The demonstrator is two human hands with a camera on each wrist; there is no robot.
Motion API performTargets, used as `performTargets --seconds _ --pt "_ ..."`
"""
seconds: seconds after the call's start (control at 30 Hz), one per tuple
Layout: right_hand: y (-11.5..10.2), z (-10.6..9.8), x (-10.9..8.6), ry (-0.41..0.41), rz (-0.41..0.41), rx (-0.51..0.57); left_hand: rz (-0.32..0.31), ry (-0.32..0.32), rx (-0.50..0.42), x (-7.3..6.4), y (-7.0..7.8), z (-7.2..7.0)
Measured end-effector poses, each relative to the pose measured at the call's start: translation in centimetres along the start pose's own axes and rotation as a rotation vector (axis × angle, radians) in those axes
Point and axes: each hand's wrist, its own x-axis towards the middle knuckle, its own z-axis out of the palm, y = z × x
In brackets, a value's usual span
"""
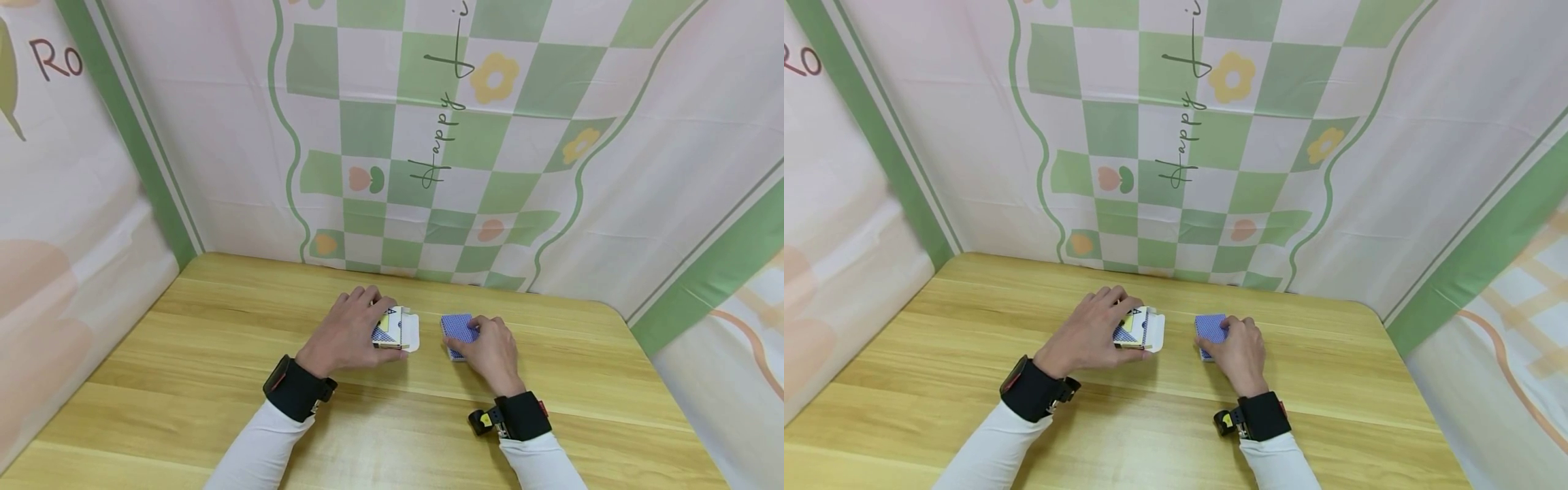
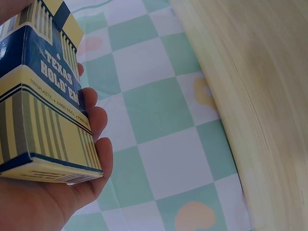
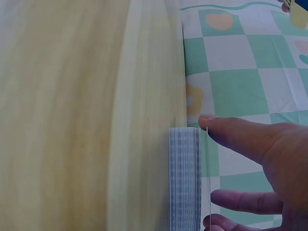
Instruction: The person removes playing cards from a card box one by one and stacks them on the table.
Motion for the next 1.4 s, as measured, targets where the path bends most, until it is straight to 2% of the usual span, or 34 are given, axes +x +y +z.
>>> performTargets --seconds 1.17,1.4 --pt "0.02 0.18 -0.13 -0.022 0.002 -0.02 0.004 -0.006 -0.009 -0.04 0.03 0.14" --pt "0.01 0.17 -0.12 -0.025 0.003 -0.018 -0.004 0.001 -0.044 0.01 0.16 0.08"
